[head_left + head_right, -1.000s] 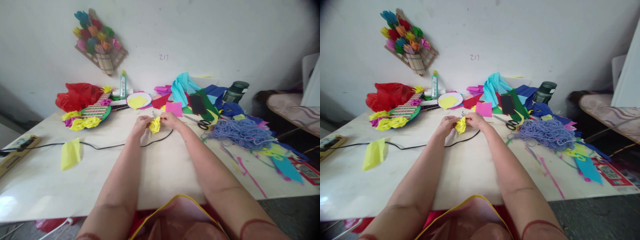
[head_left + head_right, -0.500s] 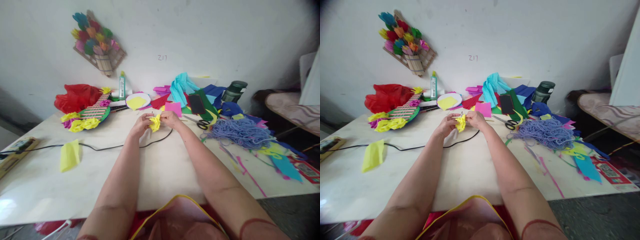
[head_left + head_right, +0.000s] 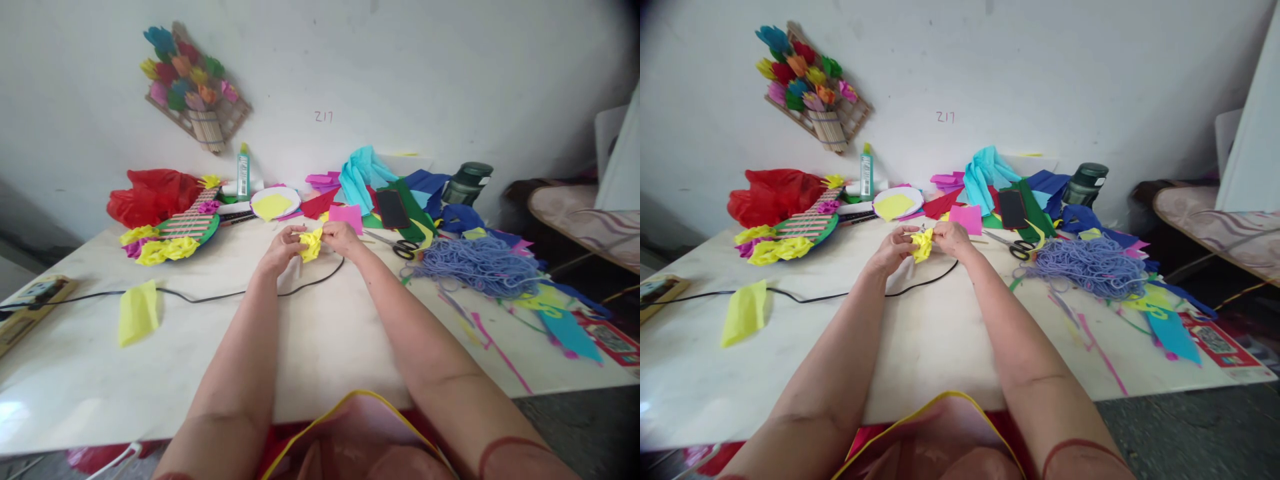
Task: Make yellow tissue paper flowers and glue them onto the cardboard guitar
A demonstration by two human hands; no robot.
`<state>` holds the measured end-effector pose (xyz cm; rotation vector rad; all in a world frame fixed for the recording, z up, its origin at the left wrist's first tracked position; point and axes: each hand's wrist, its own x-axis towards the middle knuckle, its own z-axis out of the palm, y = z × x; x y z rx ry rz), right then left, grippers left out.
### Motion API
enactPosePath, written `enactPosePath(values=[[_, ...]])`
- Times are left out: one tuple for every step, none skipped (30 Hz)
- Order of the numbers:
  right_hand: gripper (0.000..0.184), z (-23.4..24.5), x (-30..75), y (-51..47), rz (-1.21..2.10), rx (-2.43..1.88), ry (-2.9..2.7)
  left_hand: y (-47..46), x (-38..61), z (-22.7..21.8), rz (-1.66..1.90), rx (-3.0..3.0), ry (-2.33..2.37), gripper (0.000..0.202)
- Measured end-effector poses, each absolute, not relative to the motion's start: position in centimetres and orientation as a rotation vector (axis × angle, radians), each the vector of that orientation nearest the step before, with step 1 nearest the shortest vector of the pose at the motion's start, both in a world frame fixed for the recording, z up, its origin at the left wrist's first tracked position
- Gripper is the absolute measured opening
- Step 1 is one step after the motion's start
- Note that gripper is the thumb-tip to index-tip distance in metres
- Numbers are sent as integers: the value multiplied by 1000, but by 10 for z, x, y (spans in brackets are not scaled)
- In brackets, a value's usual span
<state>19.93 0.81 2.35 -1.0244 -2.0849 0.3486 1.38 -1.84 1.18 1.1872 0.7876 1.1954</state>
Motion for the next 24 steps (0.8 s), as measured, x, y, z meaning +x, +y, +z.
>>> enactPosePath(values=[[27, 24, 200, 8, 342, -1030, -2086, -19, 14, 12, 1199, 1194, 789, 56], [27, 24, 200, 8, 337, -1037, -2086, -19, 15, 12, 1206, 1202, 787, 57], [26, 24, 200, 8, 332, -1047, -2085, -19, 15, 12, 1214, 1208, 781, 59], [25, 24, 200, 8, 329, -1058, -2081, -19, 16, 12, 1221, 1214, 772, 60], [24, 24, 200, 8, 329, -1067, -2076, -19, 17, 12, 1229, 1217, 766, 60], [22, 25, 200, 8, 334, -1074, -2069, -19, 17, 12, 1237, 1218, 765, 61], [21, 25, 201, 9, 340, -1078, -2060, -19, 18, 12, 1246, 1215, 767, 61], [20, 25, 201, 9, 349, -1082, -2050, -19, 18, 12, 1255, 1209, 772, 61], [20, 25, 200, 9, 359, -1084, -2040, -18, 19, 12, 1263, 1201, 778, 60], [20, 25, 200, 8, 369, -1085, -2031, -18, 19, 12, 1269, 1192, 785, 58], [20, 24, 200, 8, 377, -1083, -2023, -18, 19, 11, 1269, 1182, 791, 55], [21, 24, 200, 8, 387, -1080, -2017, -17, 19, 11, 1264, 1172, 798, 51], [21, 24, 200, 8, 396, -1078, -2012, -17, 19, 11, 1255, 1161, 805, 48], [21, 24, 199, 8, 405, -1075, -2008, -16, 18, 10, 1245, 1149, 811, 44], [21, 24, 199, 8, 413, -1073, -2005, -16, 18, 10, 1236, 1138, 817, 42], [20, 23, 199, 8, 419, -1072, -2003, -16, 18, 9, 1231, 1127, 819, 40], [20, 23, 199, 8, 423, -1069, -2001, -15, 18, 9, 1229, 1118, 820, 40], [20, 23, 199, 9, 426, -1064, -1999, -15, 18, 9, 1230, 1111, 819, 40], [19, 23, 199, 9, 428, -1057, -1998, -15, 18, 9, 1233, 1106, 819, 39], [19, 22, 199, 9, 429, -1050, -1997, -15, 19, 9, 1237, 1101, 818, 39], [19, 22, 199, 9, 428, -1043, -1993, -15, 19, 8, 1239, 1097, 816, 39], [19, 22, 199, 9, 425, -1039, -1990, -15, 19, 8, 1241, 1092, 812, 38], [20, 21, 199, 10, 422, -1036, -1989, -15, 19, 8, 1244, 1085, 808, 38], [21, 21, 199, 10, 417, -1036, -1987, -15, 19, 8, 1247, 1078, 805, 38]])
